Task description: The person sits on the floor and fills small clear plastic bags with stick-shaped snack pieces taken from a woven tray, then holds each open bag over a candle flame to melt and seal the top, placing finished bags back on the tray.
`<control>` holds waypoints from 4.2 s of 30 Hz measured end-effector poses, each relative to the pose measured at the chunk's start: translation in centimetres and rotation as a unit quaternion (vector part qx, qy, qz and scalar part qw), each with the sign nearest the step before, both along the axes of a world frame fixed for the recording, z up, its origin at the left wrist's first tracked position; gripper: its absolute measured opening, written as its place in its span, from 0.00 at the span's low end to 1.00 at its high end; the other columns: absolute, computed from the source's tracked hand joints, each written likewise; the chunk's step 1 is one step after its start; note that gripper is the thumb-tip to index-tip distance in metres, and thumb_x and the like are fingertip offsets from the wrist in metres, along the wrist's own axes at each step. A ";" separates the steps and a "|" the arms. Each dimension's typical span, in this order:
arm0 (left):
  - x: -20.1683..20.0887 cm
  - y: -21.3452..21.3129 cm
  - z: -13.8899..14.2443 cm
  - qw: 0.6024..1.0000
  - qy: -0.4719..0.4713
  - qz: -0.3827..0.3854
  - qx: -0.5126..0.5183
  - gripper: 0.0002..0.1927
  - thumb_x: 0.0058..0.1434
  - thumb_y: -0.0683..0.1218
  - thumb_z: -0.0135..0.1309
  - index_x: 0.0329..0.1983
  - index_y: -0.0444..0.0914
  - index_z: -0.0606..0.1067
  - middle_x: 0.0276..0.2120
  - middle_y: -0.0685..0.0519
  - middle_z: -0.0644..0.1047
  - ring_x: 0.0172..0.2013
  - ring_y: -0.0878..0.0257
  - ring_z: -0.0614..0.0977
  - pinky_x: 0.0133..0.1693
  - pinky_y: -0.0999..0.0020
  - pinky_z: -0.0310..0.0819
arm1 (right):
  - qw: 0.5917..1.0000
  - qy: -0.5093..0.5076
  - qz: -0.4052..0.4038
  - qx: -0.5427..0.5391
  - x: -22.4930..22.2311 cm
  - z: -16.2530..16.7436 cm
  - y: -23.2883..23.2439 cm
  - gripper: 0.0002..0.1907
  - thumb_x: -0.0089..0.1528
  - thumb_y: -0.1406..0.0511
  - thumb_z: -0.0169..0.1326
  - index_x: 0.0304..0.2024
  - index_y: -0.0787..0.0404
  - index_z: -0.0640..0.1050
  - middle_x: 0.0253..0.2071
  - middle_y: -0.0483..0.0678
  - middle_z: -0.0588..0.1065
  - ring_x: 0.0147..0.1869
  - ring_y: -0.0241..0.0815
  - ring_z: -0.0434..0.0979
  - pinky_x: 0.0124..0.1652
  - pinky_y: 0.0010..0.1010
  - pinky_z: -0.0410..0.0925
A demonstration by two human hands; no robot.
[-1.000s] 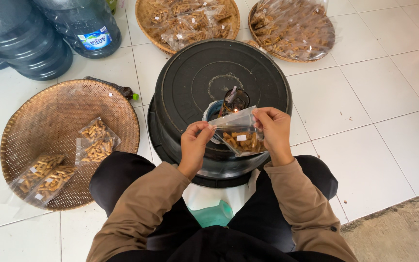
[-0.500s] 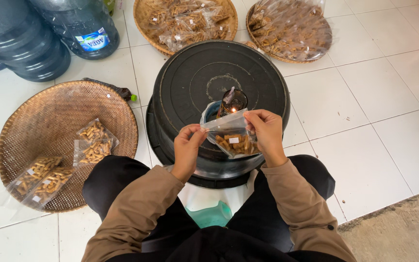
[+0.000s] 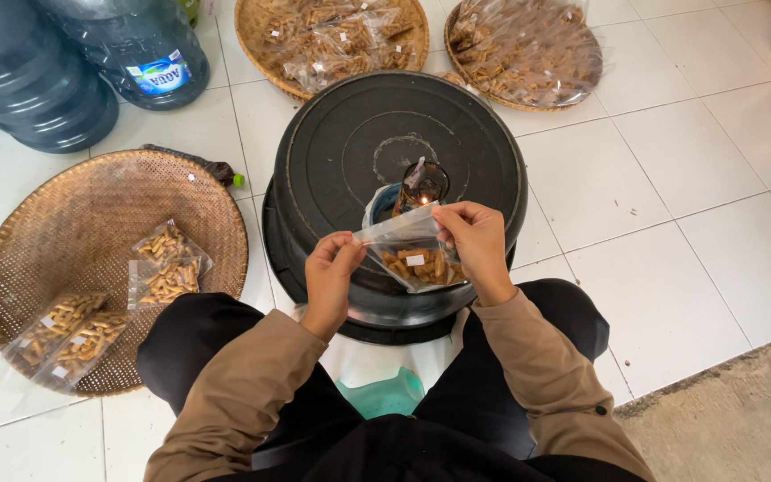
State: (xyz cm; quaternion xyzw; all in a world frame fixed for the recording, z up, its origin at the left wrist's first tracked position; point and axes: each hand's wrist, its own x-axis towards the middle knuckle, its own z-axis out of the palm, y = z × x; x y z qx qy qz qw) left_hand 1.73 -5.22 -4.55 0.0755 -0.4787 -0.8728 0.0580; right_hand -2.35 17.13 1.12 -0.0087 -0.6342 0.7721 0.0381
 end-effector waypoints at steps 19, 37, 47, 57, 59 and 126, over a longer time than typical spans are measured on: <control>2.5 -2.9 -0.3 1.000 0.006 0.014 -0.002 0.08 0.65 0.40 0.56 0.44 0.31 0.75 0.45 0.51 0.76 0.42 0.65 0.82 0.48 0.71 0.77 | 0.999 -0.020 0.019 0.018 1.9 0.5 -2.9 0.08 0.61 0.68 0.63 0.33 0.69 0.83 0.25 0.46 0.77 0.24 0.30 0.74 0.24 0.19 0.63; 0.8 -1.8 0.6 1.000 -0.006 0.007 0.012 0.07 0.65 0.40 0.56 0.44 0.33 0.75 0.40 0.50 0.79 0.42 0.65 0.83 0.47 0.71 0.77 | 1.000 -0.021 -0.012 -0.008 1.1 0.7 -1.9 0.06 0.61 0.69 0.63 0.33 0.69 0.82 0.26 0.46 0.77 0.25 0.30 0.73 0.25 0.18 0.63; 2.1 -2.7 0.9 1.000 -0.008 -0.011 0.021 0.08 0.64 0.41 0.57 0.44 0.33 0.75 0.36 0.51 0.81 0.39 0.67 0.82 0.44 0.73 0.76 | 0.999 -0.024 -0.034 -0.008 3.0 0.5 -3.3 0.06 0.61 0.70 0.63 0.32 0.69 0.82 0.26 0.46 0.77 0.25 0.30 0.73 0.25 0.18 0.63; 2.0 -4.5 -0.8 0.999 -0.012 -0.028 0.043 0.08 0.64 0.40 0.58 0.44 0.32 0.75 0.35 0.51 0.81 0.38 0.67 0.82 0.43 0.74 0.76 | 0.998 -0.022 -0.062 -0.023 2.9 -2.2 -4.9 0.05 0.61 0.70 0.63 0.34 0.69 0.82 0.25 0.47 0.77 0.24 0.30 0.72 0.24 0.18 0.63; 1.9 -4.6 -1.1 0.998 -0.021 -0.032 0.046 0.08 0.63 0.40 0.58 0.44 0.32 0.75 0.35 0.51 0.81 0.37 0.68 0.82 0.44 0.74 0.76 | 0.997 -0.024 -0.068 -0.021 3.0 -2.6 -5.1 0.05 0.61 0.70 0.63 0.34 0.69 0.82 0.26 0.47 0.77 0.24 0.30 0.72 0.24 0.18 0.63; 7.8 -8.3 1.4 0.889 0.393 0.082 -0.220 0.05 0.78 0.38 0.40 0.52 0.33 0.59 0.48 0.40 0.80 0.43 0.59 0.85 0.47 0.67 0.83 | 0.861 0.290 -0.212 0.360 17.4 2.5 -16.1 0.25 0.73 0.56 0.48 0.67 0.65 0.68 0.69 0.60 0.63 0.70 0.53 0.62 0.67 0.45 0.53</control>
